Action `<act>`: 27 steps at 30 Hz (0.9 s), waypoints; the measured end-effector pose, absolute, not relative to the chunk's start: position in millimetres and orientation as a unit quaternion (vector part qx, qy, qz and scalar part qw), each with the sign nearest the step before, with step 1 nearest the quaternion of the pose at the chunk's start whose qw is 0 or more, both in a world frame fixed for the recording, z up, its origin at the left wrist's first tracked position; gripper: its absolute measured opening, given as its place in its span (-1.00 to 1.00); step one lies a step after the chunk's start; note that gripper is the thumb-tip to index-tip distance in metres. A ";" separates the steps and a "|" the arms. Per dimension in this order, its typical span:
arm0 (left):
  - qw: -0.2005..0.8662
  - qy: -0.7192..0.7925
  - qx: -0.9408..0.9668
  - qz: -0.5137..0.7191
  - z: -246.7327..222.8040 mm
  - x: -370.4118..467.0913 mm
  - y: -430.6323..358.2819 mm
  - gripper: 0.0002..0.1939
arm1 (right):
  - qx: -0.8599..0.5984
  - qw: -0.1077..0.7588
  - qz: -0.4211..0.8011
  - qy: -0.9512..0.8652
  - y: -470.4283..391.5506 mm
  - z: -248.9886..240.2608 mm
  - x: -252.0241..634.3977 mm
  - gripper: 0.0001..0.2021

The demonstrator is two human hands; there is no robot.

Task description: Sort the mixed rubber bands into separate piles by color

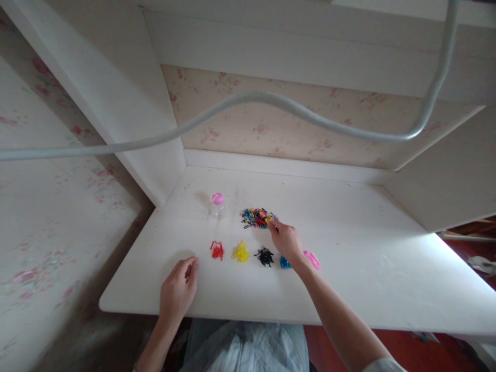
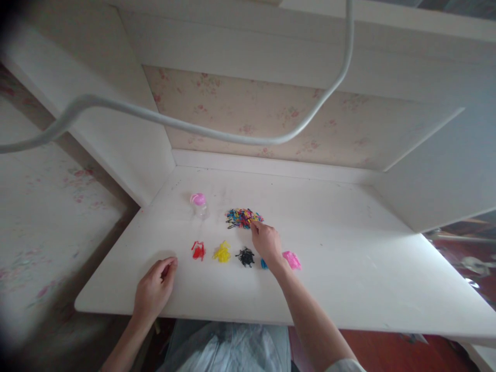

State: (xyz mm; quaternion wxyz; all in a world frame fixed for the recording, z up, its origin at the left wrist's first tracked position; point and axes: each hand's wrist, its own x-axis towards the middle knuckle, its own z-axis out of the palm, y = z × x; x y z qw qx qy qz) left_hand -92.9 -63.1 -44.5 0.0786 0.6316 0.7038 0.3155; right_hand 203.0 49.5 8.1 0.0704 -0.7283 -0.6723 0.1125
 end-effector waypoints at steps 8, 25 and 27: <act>0.097 0.711 0.617 0.322 -42.7 -90.0 -64.0 -0.75 | -0.601 0.007 0.127 -0.789 14.2 14.8 164.0 -0.61; 0.119 0.698 0.635 0.310 -34.0 -85.0 -60.7 -0.73 | -0.671 0.255 0.161 -0.678 -28.4 20.0 219.0 -0.63; 0.137 0.681 0.652 0.305 -25.4 -77.6 -55.1 -0.72 | -0.704 0.318 0.181 -0.609 -46.9 9.4 239.4 -0.60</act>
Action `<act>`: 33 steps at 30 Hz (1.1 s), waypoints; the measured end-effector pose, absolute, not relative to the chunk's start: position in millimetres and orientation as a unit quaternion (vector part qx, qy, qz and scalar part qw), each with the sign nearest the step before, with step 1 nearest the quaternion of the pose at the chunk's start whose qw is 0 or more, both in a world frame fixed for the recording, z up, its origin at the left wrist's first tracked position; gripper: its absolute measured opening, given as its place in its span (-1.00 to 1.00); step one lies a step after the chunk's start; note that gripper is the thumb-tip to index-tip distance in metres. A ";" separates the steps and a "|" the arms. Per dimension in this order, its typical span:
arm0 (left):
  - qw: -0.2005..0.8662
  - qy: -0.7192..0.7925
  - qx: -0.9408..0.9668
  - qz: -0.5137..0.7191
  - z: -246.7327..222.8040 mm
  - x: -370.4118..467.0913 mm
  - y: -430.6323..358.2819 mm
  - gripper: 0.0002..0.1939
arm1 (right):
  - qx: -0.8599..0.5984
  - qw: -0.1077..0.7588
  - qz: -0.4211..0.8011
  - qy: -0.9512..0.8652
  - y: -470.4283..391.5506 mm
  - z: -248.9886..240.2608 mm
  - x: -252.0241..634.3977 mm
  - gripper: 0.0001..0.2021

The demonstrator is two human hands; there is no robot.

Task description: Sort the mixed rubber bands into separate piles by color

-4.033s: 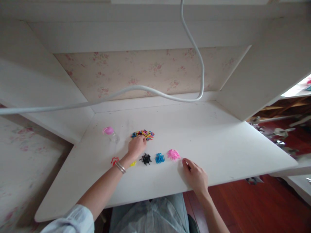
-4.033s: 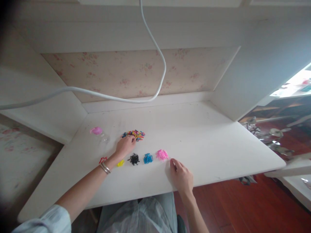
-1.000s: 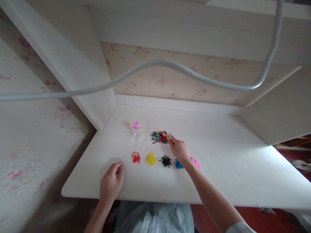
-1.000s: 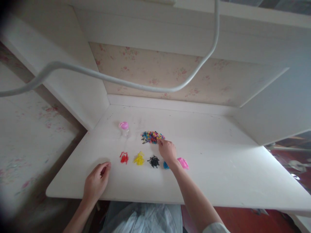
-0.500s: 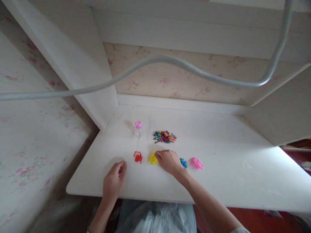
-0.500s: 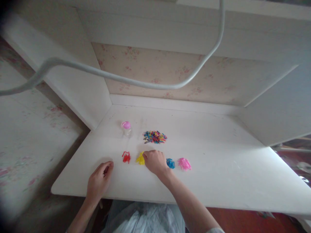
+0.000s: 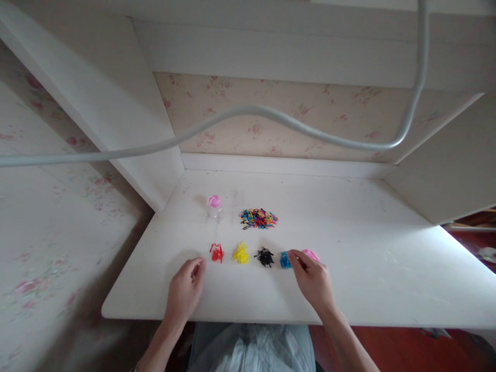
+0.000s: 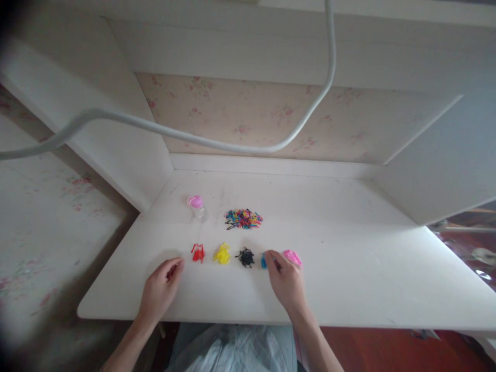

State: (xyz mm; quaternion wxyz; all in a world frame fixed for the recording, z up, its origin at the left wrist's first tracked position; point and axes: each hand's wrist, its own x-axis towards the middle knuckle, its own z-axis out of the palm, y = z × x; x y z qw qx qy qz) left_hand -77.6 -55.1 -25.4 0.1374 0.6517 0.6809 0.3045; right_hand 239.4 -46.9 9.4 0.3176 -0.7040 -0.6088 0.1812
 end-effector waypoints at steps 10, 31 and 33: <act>0.148 0.628 0.753 0.126 12.5 -5.8 21.2 -0.78 | -0.842 0.280 0.179 -0.424 -102.7 -37.2 312.1 -0.48; 0.119 0.628 0.767 0.058 9.5 28.0 53.0 -0.73 | -0.843 0.225 0.111 -0.476 -101.0 -50.2 317.0 -0.51; 0.124 0.621 0.772 0.057 15.2 29.1 47.6 -0.73 | -0.841 0.226 0.107 -0.480 -101.1 -51.6 317.2 -0.52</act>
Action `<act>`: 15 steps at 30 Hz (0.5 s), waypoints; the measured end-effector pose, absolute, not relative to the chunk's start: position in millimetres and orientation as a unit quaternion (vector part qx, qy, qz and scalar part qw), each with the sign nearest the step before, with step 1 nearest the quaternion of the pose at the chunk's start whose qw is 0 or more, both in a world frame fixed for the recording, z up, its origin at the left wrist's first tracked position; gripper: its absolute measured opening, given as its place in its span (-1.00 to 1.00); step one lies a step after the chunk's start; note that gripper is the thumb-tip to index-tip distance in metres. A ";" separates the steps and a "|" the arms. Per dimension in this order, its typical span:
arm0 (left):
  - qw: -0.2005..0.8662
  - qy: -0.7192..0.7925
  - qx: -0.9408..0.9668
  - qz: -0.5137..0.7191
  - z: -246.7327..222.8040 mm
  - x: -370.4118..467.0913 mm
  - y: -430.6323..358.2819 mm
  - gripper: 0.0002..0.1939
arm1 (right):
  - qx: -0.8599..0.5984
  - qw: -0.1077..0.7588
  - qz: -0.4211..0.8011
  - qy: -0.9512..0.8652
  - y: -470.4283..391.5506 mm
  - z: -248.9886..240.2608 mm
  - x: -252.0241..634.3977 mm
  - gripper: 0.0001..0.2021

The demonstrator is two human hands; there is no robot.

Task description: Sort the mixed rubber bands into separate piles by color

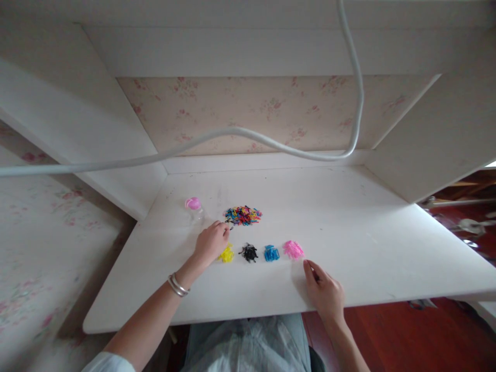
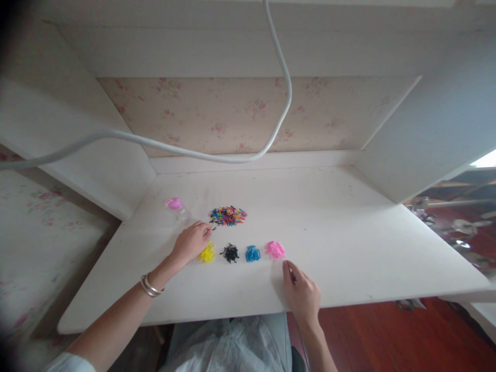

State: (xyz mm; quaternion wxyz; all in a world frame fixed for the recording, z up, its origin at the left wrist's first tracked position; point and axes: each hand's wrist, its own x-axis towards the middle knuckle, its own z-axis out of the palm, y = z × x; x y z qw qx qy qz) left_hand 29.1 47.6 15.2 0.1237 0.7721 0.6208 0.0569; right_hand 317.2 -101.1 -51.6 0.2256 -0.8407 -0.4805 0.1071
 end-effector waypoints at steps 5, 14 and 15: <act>0.150 0.588 0.794 0.040 22.5 45.1 33.1 -0.77 | -0.838 0.225 0.087 -0.489 -101.5 -55.7 317.7 -0.54; 0.153 0.570 0.807 0.007 12.9 69.1 23.7 -0.75 | -0.837 0.224 0.100 -0.489 -102.0 -53.4 316.1 -0.53; 0.152 0.569 0.808 0.004 13.1 69.4 23.5 -0.75 | -0.837 0.226 0.099 -0.489 -102.0 -53.3 316.0 -0.52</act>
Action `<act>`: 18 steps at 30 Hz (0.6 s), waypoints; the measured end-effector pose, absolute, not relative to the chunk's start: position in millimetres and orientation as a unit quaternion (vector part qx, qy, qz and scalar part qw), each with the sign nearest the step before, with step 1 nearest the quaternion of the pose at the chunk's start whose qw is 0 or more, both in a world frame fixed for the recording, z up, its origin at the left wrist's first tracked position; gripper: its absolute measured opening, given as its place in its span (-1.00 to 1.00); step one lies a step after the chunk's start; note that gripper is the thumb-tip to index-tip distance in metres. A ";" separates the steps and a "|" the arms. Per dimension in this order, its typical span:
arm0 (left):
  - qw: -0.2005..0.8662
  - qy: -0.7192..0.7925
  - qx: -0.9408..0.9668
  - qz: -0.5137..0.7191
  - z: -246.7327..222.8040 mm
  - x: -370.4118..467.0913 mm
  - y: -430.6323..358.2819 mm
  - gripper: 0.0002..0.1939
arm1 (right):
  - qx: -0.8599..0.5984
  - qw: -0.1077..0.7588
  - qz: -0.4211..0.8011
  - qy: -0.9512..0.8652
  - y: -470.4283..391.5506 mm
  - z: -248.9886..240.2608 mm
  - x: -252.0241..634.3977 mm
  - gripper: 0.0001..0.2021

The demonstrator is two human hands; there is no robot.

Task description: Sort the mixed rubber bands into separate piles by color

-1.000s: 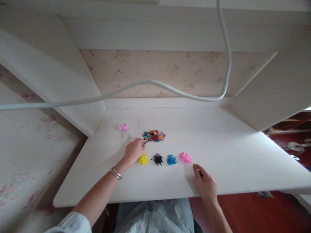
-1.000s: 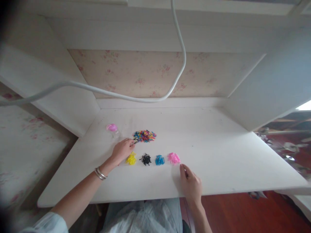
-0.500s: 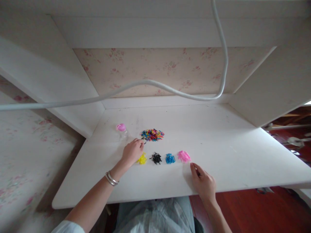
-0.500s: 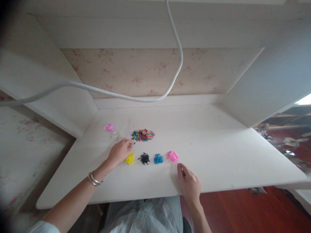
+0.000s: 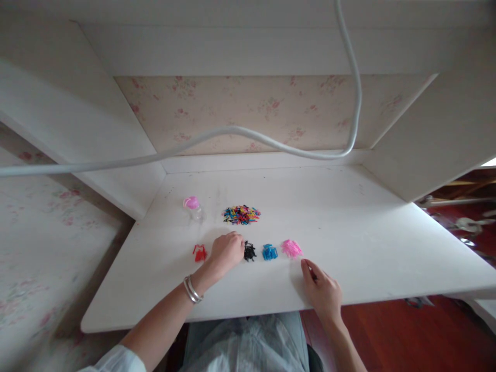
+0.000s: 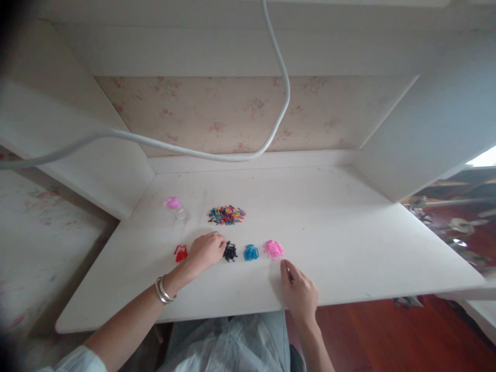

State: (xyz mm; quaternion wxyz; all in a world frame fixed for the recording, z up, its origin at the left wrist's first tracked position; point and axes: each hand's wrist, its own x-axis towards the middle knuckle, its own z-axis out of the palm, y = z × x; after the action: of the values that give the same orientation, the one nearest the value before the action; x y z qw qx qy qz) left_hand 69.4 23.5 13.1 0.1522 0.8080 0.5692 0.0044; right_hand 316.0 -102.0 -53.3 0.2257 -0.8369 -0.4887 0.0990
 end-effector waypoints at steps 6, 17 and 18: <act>0.145 0.569 0.809 0.014 23.9 59.9 24.0 -0.74 | -0.835 0.236 0.102 -0.486 -101.8 -52.8 315.8 -0.52; 0.139 0.636 0.721 0.236 6.0 -41.6 -11.0 -0.72 | -0.767 0.303 0.209 -0.526 -83.3 -16.4 295.8 -0.51; 0.134 0.646 0.713 0.238 0.0 -50.6 -17.6 -0.71 | -0.746 0.295 0.214 -0.557 -75.9 -8.4 287.6 -0.53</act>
State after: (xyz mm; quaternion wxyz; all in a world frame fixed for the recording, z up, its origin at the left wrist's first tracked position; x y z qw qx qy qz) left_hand -50.6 -17.6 0.0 0.1335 0.7127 0.6464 0.2375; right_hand 287.6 -75.9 -8.4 0.2955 -0.7459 -0.5574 0.2138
